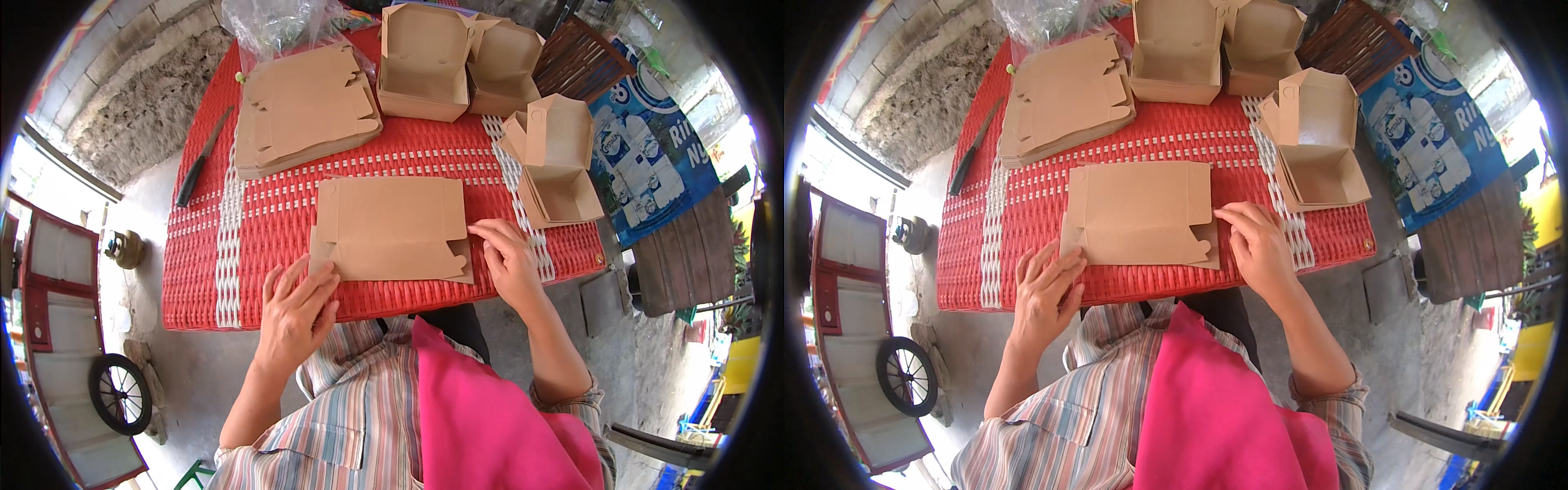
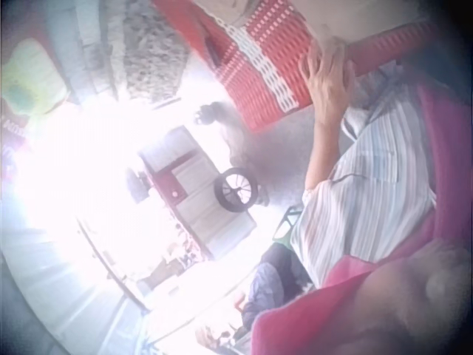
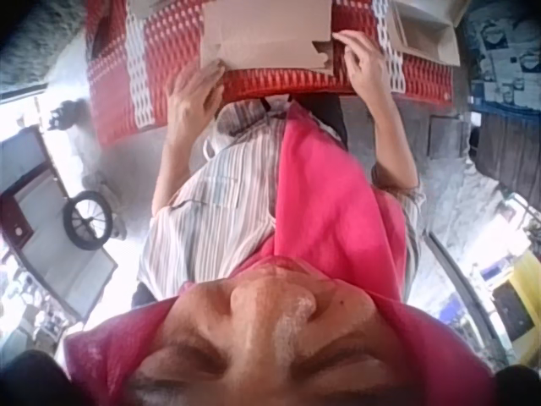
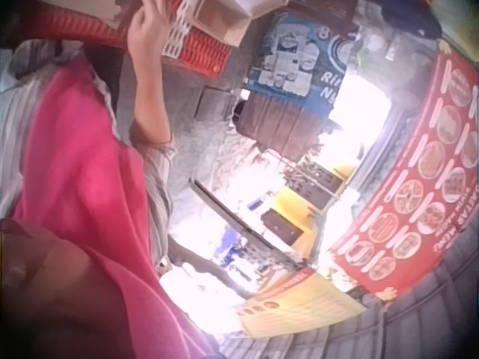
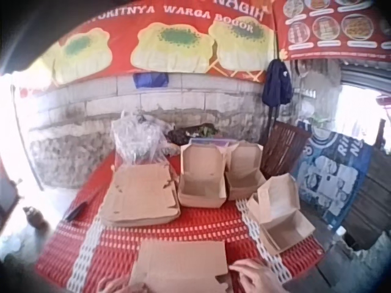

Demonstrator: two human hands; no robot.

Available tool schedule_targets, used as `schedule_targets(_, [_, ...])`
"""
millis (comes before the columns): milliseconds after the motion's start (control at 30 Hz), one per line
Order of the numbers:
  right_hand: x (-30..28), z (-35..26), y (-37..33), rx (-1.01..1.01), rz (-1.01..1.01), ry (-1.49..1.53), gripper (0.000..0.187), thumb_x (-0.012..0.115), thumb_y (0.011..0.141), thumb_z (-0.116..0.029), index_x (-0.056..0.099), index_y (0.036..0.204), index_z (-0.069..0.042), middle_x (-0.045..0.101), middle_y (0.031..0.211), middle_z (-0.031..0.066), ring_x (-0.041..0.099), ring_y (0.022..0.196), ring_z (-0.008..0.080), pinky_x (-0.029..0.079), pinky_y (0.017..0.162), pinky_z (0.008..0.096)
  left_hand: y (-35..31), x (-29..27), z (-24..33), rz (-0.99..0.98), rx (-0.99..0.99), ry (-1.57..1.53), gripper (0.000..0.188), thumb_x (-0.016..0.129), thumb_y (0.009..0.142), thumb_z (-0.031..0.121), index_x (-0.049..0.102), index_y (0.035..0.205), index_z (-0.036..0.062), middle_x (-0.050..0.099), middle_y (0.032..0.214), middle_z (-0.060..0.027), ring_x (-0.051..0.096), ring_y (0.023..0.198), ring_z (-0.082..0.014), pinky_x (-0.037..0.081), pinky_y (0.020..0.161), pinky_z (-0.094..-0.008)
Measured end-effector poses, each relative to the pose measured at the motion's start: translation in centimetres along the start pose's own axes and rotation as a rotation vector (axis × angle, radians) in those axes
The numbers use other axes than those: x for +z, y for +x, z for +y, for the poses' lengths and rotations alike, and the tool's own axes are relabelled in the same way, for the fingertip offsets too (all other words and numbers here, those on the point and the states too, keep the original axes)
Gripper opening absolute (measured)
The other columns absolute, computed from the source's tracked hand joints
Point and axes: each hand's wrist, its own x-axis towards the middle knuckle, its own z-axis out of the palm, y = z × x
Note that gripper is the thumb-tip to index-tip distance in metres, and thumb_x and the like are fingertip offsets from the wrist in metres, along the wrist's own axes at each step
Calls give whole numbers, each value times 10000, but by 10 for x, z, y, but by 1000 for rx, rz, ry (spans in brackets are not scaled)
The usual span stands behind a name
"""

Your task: The person assembles flat cardboard pieces into small rectangular boxes by hand. They fold the cardboard along pre-scored lines, tuck flaps into slots, and secure the structure without using any tools. The finished boxes are stacked on the table.

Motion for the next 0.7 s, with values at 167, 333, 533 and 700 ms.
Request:
schedule_targets(167, [-1,-5,13,328,17,560,339,552,988,-77,576,1323,-30,674,1079,79,633,999,189,457,938,345,10,2,-14,19,-50,-135,298,697,828,107,702,1113,20,634,1296,-85,578,1171,-292,384,1039,-472])
schedule_targets(333, [16,-30,35,397,58,1072,544,590,971,-28,398,1479,-48,652,1064,84,607,1000,121,455,935,272,7,1,-13,6,-60,-36,392,706,831,128,662,1199,3,572,1365,-126,542,1220,-319,373,1078,-459])
schedule_targets(533, [37,-78,6,-13,196,835,553,572,974,-86,338,1466,13,596,1254,148,546,1217,212,347,1102,398,18,16,27,-3,-193,-219,890,811,765,248,366,1471,-59,303,1548,-255,408,1364,-386,330,1147,-481])
schedule_targets(700, [36,-94,1,-358,-283,411,480,531,1006,-292,447,1419,-63,532,1413,153,290,1492,258,-103,1178,578,9,34,36,-38,-307,-749,880,810,786,154,298,1472,-54,367,1464,-253,507,1247,-322,456,1003,-413])
